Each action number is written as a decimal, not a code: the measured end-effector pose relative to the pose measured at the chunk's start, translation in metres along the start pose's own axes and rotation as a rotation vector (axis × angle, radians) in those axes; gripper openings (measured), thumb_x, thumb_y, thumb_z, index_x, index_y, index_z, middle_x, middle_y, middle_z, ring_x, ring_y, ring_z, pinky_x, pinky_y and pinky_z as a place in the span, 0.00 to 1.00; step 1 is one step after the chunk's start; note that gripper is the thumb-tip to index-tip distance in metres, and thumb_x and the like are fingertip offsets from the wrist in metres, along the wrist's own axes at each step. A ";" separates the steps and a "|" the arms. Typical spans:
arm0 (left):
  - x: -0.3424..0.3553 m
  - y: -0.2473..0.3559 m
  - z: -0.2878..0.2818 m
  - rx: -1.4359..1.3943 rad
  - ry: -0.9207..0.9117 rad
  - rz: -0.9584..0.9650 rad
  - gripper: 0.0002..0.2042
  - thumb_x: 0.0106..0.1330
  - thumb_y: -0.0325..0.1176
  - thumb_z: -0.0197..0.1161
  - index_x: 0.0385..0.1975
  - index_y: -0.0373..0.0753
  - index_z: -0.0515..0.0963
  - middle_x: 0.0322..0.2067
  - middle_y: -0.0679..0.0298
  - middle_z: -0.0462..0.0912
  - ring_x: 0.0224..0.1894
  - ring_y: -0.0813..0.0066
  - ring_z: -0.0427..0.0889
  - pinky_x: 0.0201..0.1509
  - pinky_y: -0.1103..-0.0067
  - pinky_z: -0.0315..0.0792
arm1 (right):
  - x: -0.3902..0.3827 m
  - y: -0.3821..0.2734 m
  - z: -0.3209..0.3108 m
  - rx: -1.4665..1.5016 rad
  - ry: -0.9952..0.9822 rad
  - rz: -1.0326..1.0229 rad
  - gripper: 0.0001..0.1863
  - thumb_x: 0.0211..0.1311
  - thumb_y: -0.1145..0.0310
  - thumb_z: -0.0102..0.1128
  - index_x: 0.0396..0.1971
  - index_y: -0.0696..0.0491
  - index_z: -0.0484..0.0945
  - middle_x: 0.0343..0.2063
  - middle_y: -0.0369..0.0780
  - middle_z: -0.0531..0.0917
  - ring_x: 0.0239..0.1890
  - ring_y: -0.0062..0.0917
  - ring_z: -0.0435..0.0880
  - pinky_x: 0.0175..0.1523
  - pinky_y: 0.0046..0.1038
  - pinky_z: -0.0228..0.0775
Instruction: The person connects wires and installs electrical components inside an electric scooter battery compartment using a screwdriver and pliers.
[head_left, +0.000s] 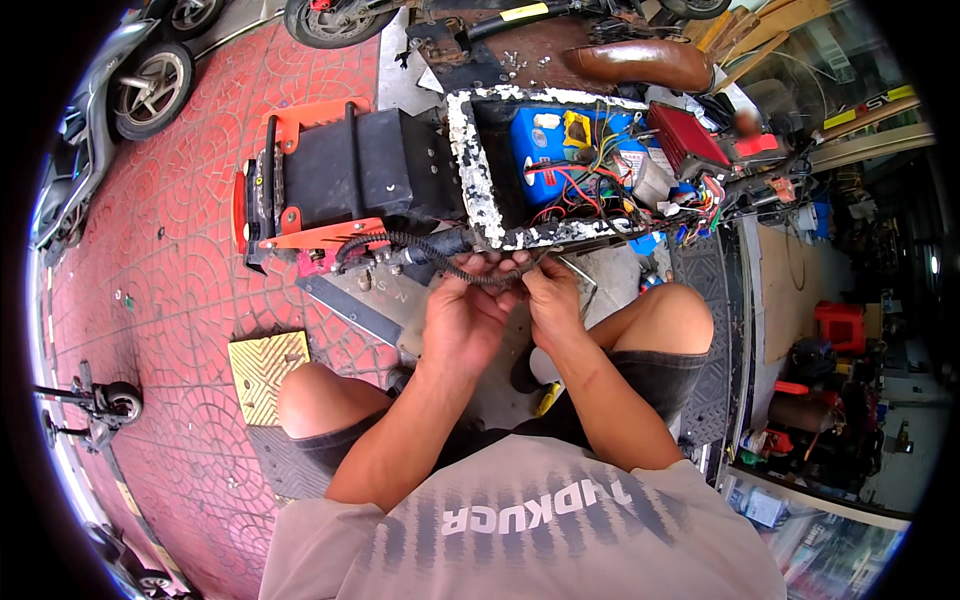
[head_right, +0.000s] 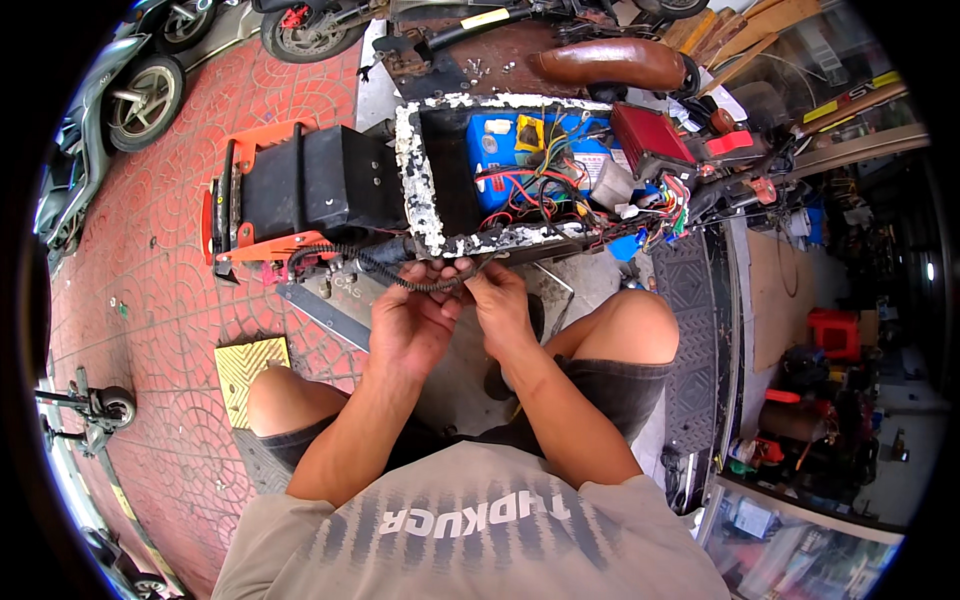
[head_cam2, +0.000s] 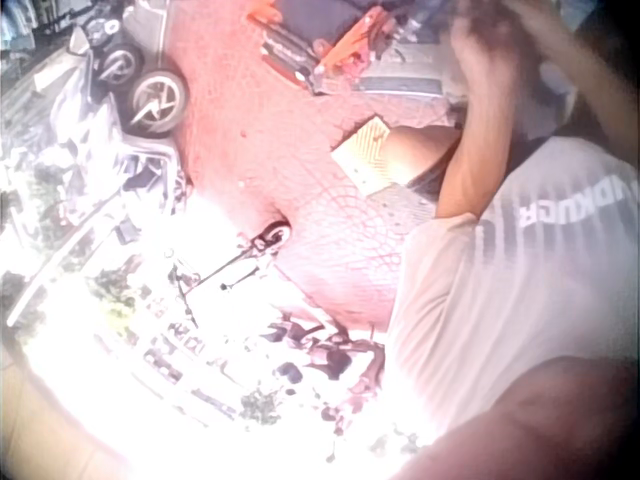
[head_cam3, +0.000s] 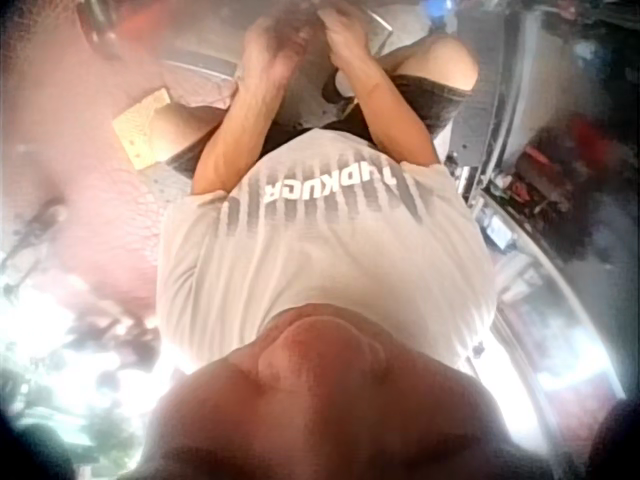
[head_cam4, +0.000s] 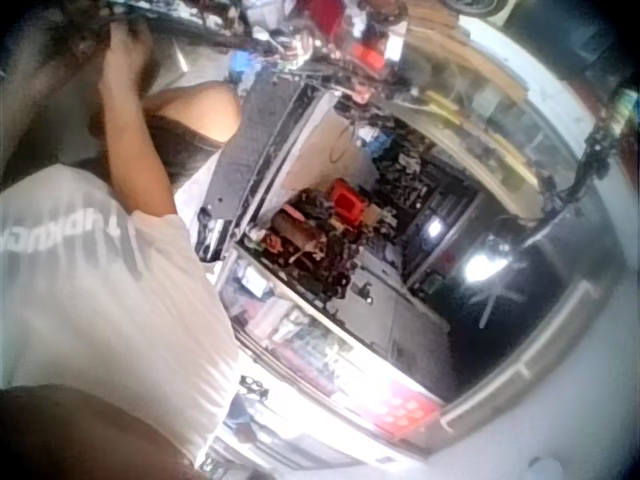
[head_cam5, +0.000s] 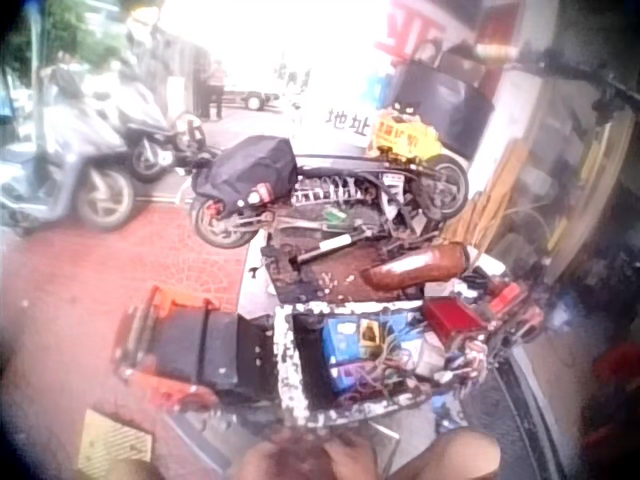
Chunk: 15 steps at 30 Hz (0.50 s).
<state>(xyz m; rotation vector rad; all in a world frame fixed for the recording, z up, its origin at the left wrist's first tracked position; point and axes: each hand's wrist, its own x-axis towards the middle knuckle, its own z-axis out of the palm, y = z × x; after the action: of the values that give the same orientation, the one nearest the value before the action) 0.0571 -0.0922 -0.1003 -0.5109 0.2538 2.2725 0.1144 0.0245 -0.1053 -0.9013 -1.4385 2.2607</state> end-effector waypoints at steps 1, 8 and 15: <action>-0.001 0.000 0.002 -0.011 -0.014 0.004 0.03 0.70 0.30 0.61 0.39 0.40 0.80 0.39 0.62 0.87 0.42 0.68 0.86 0.38 0.73 0.72 | 0.002 0.004 -0.003 -0.020 0.006 -0.005 0.08 0.73 0.67 0.65 0.41 0.57 0.84 0.35 0.38 0.88 0.32 0.21 0.86 0.35 0.24 0.79; 0.002 0.004 -0.002 -0.099 -0.154 -0.068 0.07 0.68 0.33 0.57 0.34 0.37 0.78 0.36 0.58 0.85 0.45 0.62 0.82 0.44 0.69 0.70 | 0.007 -0.001 -0.007 -0.074 -0.091 -0.018 0.10 0.72 0.65 0.67 0.38 0.56 0.85 0.34 0.37 0.89 0.30 0.21 0.87 0.35 0.22 0.78; 0.016 0.006 -0.012 -0.046 -0.106 -0.145 0.04 0.67 0.31 0.62 0.34 0.40 0.80 0.35 0.64 0.85 0.40 0.68 0.81 0.45 0.71 0.71 | -0.008 -0.018 -0.012 -0.682 -0.075 -0.335 0.07 0.69 0.69 0.66 0.34 0.57 0.86 0.29 0.40 0.87 0.28 0.28 0.87 0.34 0.28 0.76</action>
<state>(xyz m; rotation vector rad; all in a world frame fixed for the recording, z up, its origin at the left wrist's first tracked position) 0.0460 -0.0898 -0.1180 -0.4170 0.1079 2.1603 0.1265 0.0365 -0.0900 -0.6701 -2.2576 1.5832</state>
